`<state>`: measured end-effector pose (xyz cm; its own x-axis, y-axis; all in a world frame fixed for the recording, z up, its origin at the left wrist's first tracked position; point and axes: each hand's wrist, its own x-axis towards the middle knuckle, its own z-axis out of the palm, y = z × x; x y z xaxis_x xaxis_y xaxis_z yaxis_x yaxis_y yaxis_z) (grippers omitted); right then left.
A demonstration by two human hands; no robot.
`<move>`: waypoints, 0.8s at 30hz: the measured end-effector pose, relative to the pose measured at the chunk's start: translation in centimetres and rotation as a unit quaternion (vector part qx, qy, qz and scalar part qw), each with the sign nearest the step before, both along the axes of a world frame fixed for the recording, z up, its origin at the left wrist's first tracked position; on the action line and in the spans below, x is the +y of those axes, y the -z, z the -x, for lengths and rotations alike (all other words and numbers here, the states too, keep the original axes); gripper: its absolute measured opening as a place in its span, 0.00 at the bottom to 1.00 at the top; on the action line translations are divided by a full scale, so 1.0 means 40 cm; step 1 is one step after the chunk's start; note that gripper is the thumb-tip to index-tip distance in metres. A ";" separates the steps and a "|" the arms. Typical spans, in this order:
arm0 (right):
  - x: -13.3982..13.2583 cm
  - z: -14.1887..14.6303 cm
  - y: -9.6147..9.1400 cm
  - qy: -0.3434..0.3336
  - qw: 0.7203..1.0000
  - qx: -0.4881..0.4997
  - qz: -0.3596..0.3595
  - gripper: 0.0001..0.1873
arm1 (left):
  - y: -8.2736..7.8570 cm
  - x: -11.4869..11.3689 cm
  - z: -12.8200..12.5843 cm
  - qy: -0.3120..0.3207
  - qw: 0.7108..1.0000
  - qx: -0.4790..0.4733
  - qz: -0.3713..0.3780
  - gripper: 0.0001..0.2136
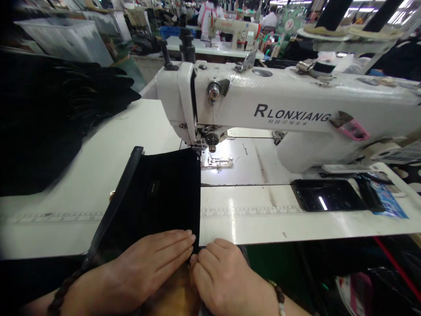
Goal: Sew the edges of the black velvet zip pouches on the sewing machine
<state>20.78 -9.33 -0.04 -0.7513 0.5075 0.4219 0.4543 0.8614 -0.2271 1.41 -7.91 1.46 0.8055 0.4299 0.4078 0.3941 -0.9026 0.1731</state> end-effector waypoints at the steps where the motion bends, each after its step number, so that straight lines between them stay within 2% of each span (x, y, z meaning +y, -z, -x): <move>1: 0.008 0.002 0.003 0.004 1.000 -0.010 0.006 0.14 | 0.005 0.009 0.002 0.002 1.000 0.006 0.000 0.19; 5: 0.042 0.005 0.004 0.012 0.998 -0.040 0.036 0.11 | 0.019 0.044 0.011 0.004 0.999 0.032 -0.007 0.18; 11: 0.087 0.001 -0.009 0.002 0.995 -0.091 0.044 0.11 | 0.021 0.100 0.028 0.021 0.997 0.067 -0.015 0.19; 19: 0.155 0.003 -0.017 0.011 0.981 -0.179 0.074 0.19 | 0.019 0.184 0.043 0.023 0.999 0.022 -0.043 0.20; 24: 0.205 0.013 -0.014 0.025 0.977 -0.206 0.050 0.16 | 0.037 0.233 0.046 0.030 0.998 -0.009 -0.062 0.18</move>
